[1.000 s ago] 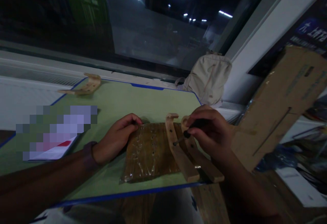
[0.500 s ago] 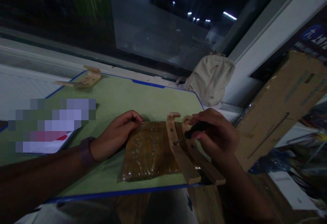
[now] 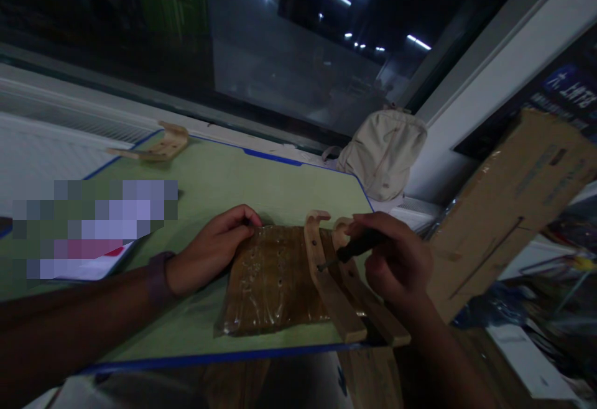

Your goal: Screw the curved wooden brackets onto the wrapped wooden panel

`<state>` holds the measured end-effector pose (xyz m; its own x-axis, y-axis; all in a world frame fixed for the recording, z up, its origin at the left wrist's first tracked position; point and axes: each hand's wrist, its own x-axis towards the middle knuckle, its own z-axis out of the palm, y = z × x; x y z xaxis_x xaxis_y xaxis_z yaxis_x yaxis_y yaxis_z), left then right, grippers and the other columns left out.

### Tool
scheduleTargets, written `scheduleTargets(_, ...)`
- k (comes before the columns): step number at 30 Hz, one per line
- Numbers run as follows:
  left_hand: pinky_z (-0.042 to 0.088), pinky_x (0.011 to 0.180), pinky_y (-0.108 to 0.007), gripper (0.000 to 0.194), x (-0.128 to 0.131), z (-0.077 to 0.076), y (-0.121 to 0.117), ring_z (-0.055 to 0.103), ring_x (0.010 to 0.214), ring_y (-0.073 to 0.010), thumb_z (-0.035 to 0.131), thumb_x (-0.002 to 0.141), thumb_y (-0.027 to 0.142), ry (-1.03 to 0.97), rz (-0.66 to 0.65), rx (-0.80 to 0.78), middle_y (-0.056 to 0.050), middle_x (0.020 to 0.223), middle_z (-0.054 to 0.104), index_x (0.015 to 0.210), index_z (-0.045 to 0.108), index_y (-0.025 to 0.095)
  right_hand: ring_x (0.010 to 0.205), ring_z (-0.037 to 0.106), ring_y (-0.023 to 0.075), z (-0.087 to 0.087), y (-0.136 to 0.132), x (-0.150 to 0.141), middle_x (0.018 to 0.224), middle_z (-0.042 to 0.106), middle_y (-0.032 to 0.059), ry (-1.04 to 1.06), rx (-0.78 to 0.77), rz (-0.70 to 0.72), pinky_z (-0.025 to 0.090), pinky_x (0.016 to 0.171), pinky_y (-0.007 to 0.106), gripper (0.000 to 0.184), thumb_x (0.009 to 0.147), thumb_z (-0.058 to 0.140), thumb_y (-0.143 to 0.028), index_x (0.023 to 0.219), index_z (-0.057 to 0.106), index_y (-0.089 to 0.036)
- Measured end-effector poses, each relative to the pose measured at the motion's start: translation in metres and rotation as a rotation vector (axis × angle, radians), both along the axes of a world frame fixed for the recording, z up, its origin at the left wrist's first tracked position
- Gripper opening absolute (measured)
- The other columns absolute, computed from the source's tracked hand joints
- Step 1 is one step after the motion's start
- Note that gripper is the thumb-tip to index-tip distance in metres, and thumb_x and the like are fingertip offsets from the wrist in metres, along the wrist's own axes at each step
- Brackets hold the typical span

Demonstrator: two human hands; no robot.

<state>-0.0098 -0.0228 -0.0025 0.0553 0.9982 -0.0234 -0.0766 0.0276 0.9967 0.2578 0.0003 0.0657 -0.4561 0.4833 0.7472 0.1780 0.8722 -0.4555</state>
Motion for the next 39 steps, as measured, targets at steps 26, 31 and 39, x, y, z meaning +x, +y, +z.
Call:
scheduleTargets(26,0.040,0.062,-0.026,0.011,0.001,0.004,-0.002,0.051,0.069,-0.0142,0.060,0.077,0.028,0.023,0.013,0.003,0.002,0.077,0.060,0.083,0.061,0.019,0.070,0.062,0.0155,-0.006,0.005,-0.007,0.080,0.065,-0.0002,0.160,-0.006,-0.039,0.052,0.061,0.028,0.031,0.085,0.073,-0.021,0.114,0.064,-0.028)
scheduleTargets(31,0.039,0.062,-0.027,0.010,0.001,0.005,0.001,0.051,0.069,-0.0149,0.060,0.075,0.029,0.036,0.022,0.017,0.002,0.075,0.059,0.080,0.061,0.019,0.108,0.064,0.0247,0.003,-0.001,-0.008,0.116,0.066,0.0080,0.040,-0.221,0.259,0.055,0.092,0.046,0.034,0.098,0.051,-0.041,0.129,0.058,-0.029)
scheduleTargets(39,0.038,0.060,-0.026,0.009,0.003,0.006,-0.001,0.050,0.065,-0.0142,0.060,0.077,0.028,0.016,0.024,0.019,0.003,0.073,0.059,0.080,0.061,0.020,0.070,0.071,0.0157,-0.002,-0.001,-0.002,0.083,0.075,-0.0001,0.027,-0.059,-0.173,0.058,0.067,0.029,0.035,0.086,0.073,-0.023,0.120,0.066,-0.028)
